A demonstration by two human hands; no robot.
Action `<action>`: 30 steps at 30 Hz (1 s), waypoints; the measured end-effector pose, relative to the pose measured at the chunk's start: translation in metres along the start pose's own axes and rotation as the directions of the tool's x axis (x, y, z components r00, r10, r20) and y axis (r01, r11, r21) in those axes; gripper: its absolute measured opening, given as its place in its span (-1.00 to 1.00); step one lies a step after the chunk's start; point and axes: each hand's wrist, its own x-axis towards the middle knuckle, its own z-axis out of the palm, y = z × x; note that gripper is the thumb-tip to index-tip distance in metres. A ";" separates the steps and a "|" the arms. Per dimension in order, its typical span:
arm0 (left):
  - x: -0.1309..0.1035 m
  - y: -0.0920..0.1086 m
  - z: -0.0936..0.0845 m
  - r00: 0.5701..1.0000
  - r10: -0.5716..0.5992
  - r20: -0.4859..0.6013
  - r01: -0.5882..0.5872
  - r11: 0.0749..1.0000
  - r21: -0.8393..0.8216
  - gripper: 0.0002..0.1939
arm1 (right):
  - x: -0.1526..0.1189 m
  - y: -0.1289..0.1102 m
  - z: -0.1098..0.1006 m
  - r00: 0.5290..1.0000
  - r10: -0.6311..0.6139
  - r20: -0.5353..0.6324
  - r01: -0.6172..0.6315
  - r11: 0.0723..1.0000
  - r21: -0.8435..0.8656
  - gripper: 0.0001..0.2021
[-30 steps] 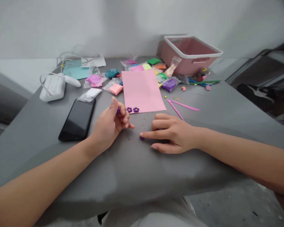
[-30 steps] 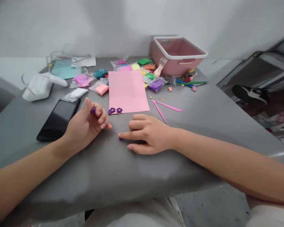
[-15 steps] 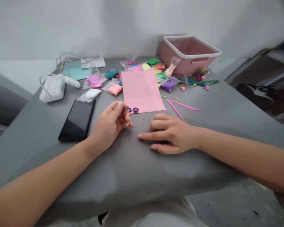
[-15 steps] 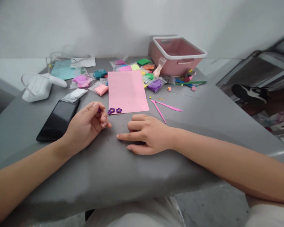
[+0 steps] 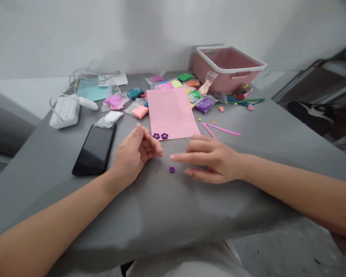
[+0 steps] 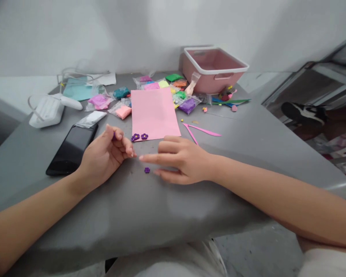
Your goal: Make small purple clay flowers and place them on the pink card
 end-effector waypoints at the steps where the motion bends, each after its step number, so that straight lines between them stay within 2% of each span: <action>1: 0.000 0.000 0.000 1.000 0.011 0.012 -0.011 1.000 0.004 -0.61 | 0.000 0.002 -0.006 0.996 0.065 -0.055 -0.066 0.998 -0.020 -0.72; 3: 0.000 -0.001 -0.001 0.999 0.035 0.041 -0.036 0.999 0.021 -0.66 | 0.000 0.009 -0.020 0.951 0.266 -0.159 -0.281 0.956 -0.086 -0.76; 4: -0.001 -0.002 -0.001 0.998 0.040 0.052 -0.042 0.998 0.038 -0.69 | -0.002 0.013 -0.029 0.902 0.388 -0.187 -0.412 0.904 -0.114 -0.79; 6: -0.002 -0.003 0.000 0.998 0.033 0.060 -0.039 0.995 0.092 -0.71 | -0.006 0.023 -0.047 0.762 0.627 -0.162 -0.647 0.745 -0.160 -0.79; 7: -0.002 -0.004 0.001 0.998 0.026 0.058 -0.033 0.992 0.122 -0.72 | -0.009 0.028 -0.055 0.704 0.701 -0.115 -0.708 0.679 -0.194 -0.77; 9: -0.002 -0.005 0.003 0.998 0.018 0.057 -0.028 0.986 0.165 -0.70 | -0.015 0.037 -0.067 0.625 0.780 0.017 -0.748 0.605 -0.274 -0.77; 11: -0.001 -0.006 0.004 0.997 0.012 0.073 -0.025 0.984 0.179 -0.65 | -0.019 0.042 -0.073 0.576 0.805 0.139 -0.746 0.588 -0.313 -0.80; 14: 0.000 -0.001 0.003 0.994 -0.001 0.106 -0.023 0.974 0.226 -0.60 | -0.019 0.042 -0.070 0.515 0.819 0.254 -0.772 0.572 -0.278 -0.76; 16: -0.002 0.006 0.000 0.992 0.032 0.120 -0.075 0.927 0.368 -0.62 | -0.017 0.038 -0.064 0.499 0.811 0.305 -0.776 0.575 -0.261 -0.72; 18: -0.008 0.012 -0.005 0.975 0.114 0.190 -0.205 0.787 0.582 -0.74 | -0.014 0.033 -0.057 0.506 0.798 0.327 -0.757 0.592 -0.275 -0.71; 19: -0.012 0.013 -0.008 0.955 0.166 0.245 -0.289 0.705 0.648 -0.80 | -0.013 0.031 -0.054 0.510 0.798 0.321 -0.748 0.595 -0.293 -0.68; 20: -0.017 0.013 -0.011 0.935 0.170 0.311 -0.346 0.628 0.697 -0.79 | -0.013 0.028 -0.052 0.513 0.801 0.309 -0.741 0.595 -0.311 -0.66; 23: -0.033 0.006 -0.020 0.880 0.186 0.437 -0.470 0.476 0.744 -0.58 | -0.009 0.022 -0.047 0.537 0.809 0.239 -0.726 0.587 -0.358 -0.67; 25: -0.041 -0.001 -0.025 0.839 0.196 0.507 -0.541 0.392 0.744 -0.51 | -0.005 0.018 -0.045 0.564 0.808 0.167 -0.725 0.582 -0.367 -0.74; 26: -0.043 -0.003 -0.026 0.835 0.188 0.517 -0.547 0.367 0.752 -0.51 | -0.002 0.015 -0.045 0.581 0.805 0.123 -0.740 0.585 -0.332 -0.78; 28: -0.047 -0.005 -0.027 0.849 0.147 0.508 -0.523 0.369 0.768 -0.51 | 0.004 0.010 -0.041 0.597 0.800 0.060 -0.795 0.600 -0.094 -0.85; 29: -0.047 -0.005 -0.027 0.859 0.127 0.496 -0.504 0.378 0.776 -0.51 | 0.007 0.006 -0.038 0.594 0.801 0.076 -0.802 0.583 0.127 -0.87; 30: -0.047 -0.005 -0.027 0.866 0.112 0.488 -0.490 0.386 0.781 -0.52 | 0.009 0.003 -0.033 0.590 0.797 0.126 -0.776 0.518 0.359 -0.88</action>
